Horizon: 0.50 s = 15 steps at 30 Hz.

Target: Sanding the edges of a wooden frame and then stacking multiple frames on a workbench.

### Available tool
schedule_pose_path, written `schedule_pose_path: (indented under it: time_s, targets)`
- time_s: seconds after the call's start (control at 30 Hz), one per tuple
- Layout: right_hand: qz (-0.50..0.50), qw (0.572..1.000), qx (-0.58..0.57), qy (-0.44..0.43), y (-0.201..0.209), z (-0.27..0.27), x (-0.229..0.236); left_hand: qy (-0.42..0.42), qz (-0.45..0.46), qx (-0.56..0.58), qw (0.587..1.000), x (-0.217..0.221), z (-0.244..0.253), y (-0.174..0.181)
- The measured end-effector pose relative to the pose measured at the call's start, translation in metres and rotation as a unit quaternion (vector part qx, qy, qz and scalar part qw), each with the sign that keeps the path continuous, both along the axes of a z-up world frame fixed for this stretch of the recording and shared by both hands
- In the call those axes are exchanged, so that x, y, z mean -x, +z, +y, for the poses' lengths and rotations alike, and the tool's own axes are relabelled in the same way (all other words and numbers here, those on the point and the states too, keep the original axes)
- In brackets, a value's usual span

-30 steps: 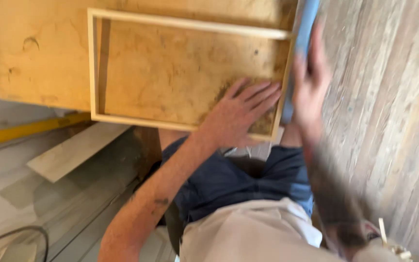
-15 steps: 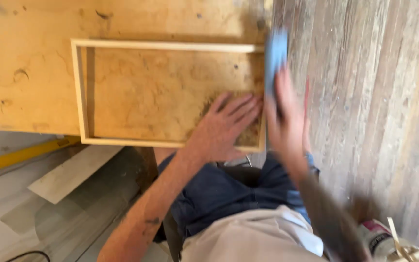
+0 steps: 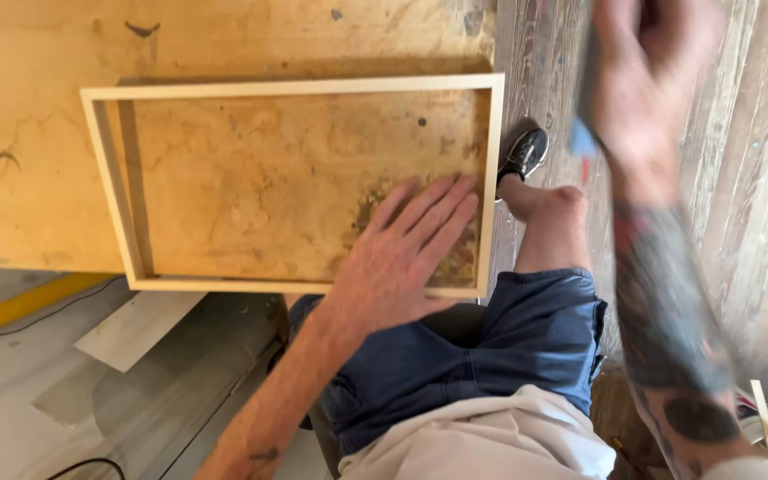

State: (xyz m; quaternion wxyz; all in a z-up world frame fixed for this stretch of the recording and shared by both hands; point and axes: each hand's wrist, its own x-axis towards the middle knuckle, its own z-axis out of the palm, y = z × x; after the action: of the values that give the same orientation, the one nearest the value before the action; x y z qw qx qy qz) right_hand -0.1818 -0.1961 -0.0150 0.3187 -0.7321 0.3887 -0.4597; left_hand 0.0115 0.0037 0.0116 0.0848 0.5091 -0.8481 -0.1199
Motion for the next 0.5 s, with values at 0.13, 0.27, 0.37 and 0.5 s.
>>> schedule_pose_path:
  time_s: [0.13,0.27,0.37,0.5]
  targets:
    - [0.002,0.992,-0.123,-0.025,-0.005,0.066,0.053,-0.005,0.019,-0.003,1.000,0.001,0.008,-0.005]
    - [-0.002,0.976,-0.198,-0.095,-0.040,0.106,0.089,-0.045,0.071,0.006,0.996,0.008,0.004,-0.008]
    - [-0.029,0.937,-0.293,-0.189,-0.062,0.139,0.118,-0.165,0.055,0.115,0.978,0.018,-0.006,0.008]
    - [-0.031,0.928,-0.309,-0.206,-0.053,0.153,0.127,-0.266,-0.022,0.133,0.955,0.019,-0.047,0.016]
